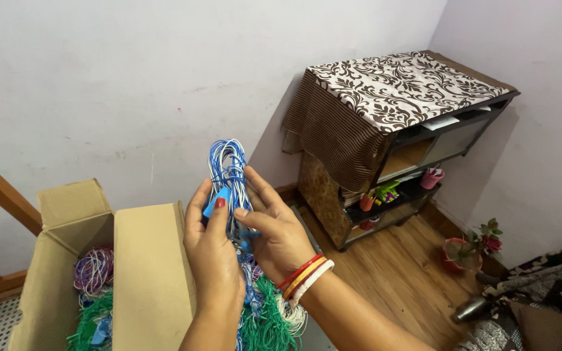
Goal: The person picks up coiled string lights one at a time from a metal tray and a pile beside an open cardboard box, arranges each coil in their hands, and places the coils into the box, which gradually fills with white, green, blue and multicolored light strands.
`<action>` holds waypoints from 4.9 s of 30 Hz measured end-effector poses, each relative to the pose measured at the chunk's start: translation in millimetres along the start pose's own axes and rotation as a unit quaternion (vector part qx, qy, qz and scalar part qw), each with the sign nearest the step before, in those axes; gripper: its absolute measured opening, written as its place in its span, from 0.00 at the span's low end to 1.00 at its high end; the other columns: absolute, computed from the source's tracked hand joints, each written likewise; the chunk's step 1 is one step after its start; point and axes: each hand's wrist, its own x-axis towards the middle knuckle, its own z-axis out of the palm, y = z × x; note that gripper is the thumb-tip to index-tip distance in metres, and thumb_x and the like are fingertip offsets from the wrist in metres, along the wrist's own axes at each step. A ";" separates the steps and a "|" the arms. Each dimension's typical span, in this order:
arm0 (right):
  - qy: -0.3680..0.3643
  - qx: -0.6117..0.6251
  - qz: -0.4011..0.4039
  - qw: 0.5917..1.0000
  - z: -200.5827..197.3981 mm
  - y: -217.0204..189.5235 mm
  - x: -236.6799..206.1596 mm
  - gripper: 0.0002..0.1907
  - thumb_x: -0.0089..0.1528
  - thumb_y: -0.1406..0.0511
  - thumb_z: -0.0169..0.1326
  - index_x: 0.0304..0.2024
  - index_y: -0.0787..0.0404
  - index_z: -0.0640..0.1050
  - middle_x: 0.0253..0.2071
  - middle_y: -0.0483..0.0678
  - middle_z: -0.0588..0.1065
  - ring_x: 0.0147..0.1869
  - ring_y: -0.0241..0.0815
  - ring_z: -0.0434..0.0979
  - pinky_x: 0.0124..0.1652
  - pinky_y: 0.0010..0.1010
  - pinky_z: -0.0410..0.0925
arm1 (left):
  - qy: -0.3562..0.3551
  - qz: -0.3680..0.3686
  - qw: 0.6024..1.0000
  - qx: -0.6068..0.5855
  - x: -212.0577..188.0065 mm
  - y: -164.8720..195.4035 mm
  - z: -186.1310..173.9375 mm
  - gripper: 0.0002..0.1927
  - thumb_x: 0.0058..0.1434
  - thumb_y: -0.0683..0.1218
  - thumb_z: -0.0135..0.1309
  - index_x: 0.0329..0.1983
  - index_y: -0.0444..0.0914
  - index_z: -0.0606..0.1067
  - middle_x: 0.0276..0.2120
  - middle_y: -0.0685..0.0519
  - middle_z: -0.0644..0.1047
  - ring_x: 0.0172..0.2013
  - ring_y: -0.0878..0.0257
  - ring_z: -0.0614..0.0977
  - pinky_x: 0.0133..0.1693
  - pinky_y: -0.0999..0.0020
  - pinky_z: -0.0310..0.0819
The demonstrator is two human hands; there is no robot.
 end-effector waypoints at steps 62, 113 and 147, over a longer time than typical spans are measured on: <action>0.078 0.000 0.001 0.997 59.9 56.7 8.2 0.32 0.65 0.62 0.52 0.71 0.63 0.65 0.59 0.53 0.75 0.60 0.39 0.75 0.57 0.31 0.69 | -0.043 -0.131 0.977 -0.162 18.5 42.1 -54.5 0.20 0.68 0.44 0.42 0.60 0.35 0.73 0.50 0.51 0.80 0.50 0.61 0.81 0.53 0.61 0.75; 0.109 -0.287 0.177 0.935 118.9 309.1 84.4 0.42 0.52 0.69 0.62 0.68 0.60 0.64 0.50 0.56 0.75 0.49 0.47 0.78 0.44 0.35 0.74 | 0.049 -0.008 0.974 0.220 125.4 92.5 -339.2 0.39 0.70 0.65 0.34 0.67 0.29 0.66 0.67 0.42 0.71 0.67 0.57 0.71 0.66 0.64 0.58; 0.098 -0.563 0.123 0.812 68.0 431.1 103.8 0.39 0.52 0.69 0.62 0.66 0.56 0.66 0.63 0.62 0.70 0.66 0.60 0.71 0.63 0.39 0.65 | 0.050 0.143 0.859 0.490 120.9 56.3 -395.7 0.26 0.74 0.55 0.35 0.67 0.37 0.70 0.61 0.38 0.74 0.60 0.43 0.75 0.57 0.56 0.68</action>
